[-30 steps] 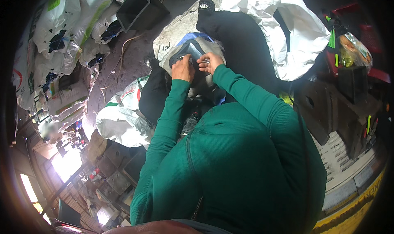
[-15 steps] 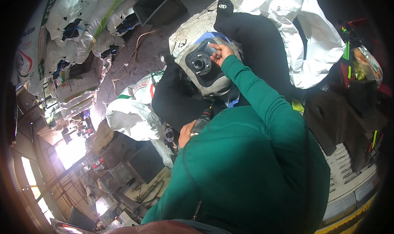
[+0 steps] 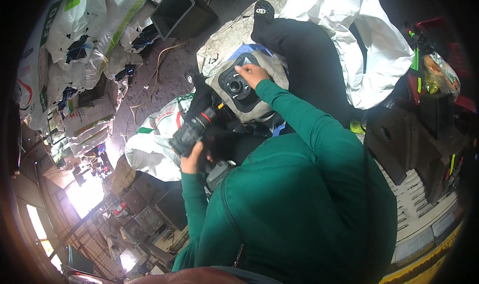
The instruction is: The person sits on the floor and uses a cordless drill to fasten screws into a black mechanical component resting on a cushion. They repeatedly insert screws and tighten them, occasionally adjusting the part's position.
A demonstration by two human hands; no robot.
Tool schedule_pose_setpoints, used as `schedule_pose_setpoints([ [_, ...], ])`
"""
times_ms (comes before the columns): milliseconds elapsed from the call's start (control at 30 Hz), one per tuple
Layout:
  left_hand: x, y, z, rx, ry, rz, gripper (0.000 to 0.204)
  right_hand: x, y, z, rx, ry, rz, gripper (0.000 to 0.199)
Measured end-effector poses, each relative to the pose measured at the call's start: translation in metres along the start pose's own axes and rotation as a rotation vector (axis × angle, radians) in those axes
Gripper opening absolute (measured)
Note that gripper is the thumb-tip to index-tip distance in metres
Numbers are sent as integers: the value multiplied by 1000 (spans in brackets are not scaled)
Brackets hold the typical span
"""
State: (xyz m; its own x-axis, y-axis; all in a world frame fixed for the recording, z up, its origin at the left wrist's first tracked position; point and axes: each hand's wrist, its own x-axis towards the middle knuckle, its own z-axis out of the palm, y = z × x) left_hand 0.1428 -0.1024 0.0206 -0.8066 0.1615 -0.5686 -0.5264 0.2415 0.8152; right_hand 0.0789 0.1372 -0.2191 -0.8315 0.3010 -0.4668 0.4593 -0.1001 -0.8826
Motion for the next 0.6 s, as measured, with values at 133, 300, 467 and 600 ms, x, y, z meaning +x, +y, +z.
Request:
schedule_pose_setpoints([
  [133,51,22,30,117,35,128,31,-6,-15,1,-97,26,-27,42],
  [300,88,32,42,395,62,210,40,-6,-17,-1,-14,-7,-19,37],
  [467,96,32,43,471,41,224,44,-4,-10,3,30,14,-32,35],
  [600,94,33,48,446,7,221,44,-3,-8,4,30,2,-27,34],
])
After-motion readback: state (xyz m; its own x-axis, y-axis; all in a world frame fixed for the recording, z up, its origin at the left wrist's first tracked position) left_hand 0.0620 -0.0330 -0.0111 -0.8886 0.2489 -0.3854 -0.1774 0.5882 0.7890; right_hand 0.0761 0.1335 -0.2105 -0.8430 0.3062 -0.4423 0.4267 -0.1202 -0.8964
